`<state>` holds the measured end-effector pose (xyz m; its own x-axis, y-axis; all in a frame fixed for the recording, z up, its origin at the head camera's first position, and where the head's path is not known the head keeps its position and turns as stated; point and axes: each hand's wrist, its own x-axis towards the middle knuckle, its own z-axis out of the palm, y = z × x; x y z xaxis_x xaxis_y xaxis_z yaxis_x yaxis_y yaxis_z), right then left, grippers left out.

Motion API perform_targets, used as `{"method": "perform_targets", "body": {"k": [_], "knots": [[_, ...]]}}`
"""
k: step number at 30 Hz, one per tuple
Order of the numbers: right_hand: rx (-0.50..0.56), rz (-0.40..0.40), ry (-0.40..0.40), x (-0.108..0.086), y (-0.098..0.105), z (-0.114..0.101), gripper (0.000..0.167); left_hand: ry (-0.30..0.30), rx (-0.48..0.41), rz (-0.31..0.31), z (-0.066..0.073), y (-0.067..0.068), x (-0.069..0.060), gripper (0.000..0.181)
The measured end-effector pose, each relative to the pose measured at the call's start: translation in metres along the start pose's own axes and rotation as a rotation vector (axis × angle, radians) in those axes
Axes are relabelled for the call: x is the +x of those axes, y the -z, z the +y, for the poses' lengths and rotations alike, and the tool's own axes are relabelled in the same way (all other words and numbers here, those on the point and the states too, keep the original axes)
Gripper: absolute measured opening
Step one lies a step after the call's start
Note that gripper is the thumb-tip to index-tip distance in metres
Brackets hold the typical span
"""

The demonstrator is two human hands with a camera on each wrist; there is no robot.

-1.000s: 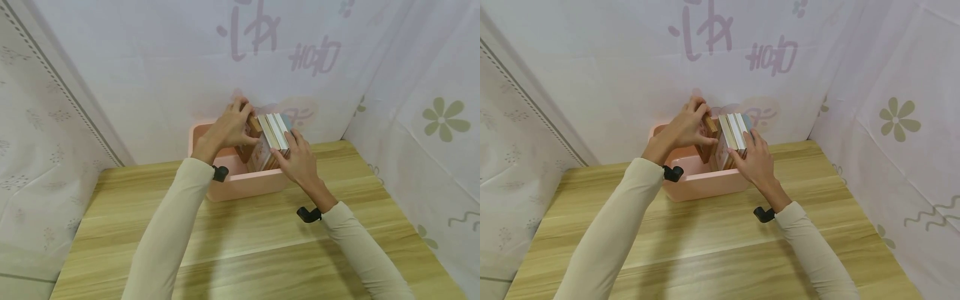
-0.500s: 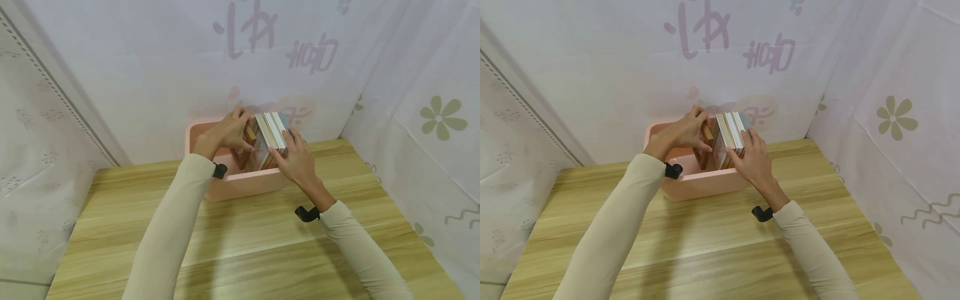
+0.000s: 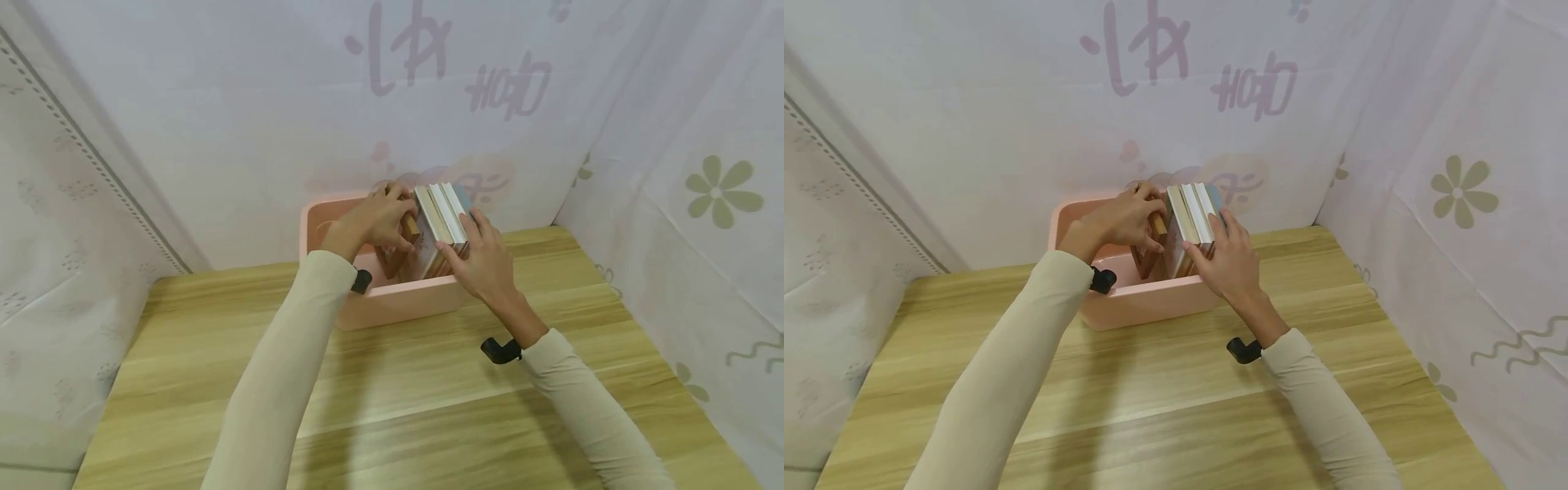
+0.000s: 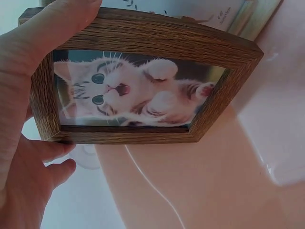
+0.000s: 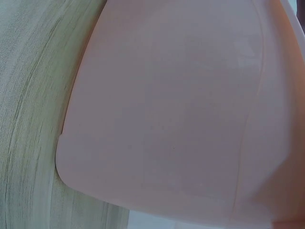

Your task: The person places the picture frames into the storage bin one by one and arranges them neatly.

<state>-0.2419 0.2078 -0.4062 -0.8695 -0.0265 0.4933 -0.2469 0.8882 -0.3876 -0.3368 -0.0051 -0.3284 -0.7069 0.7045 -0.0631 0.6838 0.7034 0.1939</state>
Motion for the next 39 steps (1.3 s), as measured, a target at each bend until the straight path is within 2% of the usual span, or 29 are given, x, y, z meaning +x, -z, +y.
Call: {"method": "perform_targets", "body": {"k": [11, 19, 29, 39], "knots": [[-0.006, 0.004, 0.007, -0.004, -0.004, -0.004, 0.072, 0.003, -0.006, -0.077, -0.002, 0.0, 0.0, 0.06], [0.008, -0.013, -0.005, -0.006, -0.004, -0.007, 0.072, -0.016, -0.022, -0.128, -0.003, -0.008, 0.001, 0.064], [-0.002, 0.002, 0.004, -0.008, -0.007, -0.008, 0.072, 0.06, 0.021, -0.229, -0.004, -0.013, 0.003, 0.057], [0.018, 0.004, 0.002, -0.007, -0.01, -0.011, 0.072, 0.02, 0.005, -0.277, 0.001, -0.015, 0.007, 0.051]]}}
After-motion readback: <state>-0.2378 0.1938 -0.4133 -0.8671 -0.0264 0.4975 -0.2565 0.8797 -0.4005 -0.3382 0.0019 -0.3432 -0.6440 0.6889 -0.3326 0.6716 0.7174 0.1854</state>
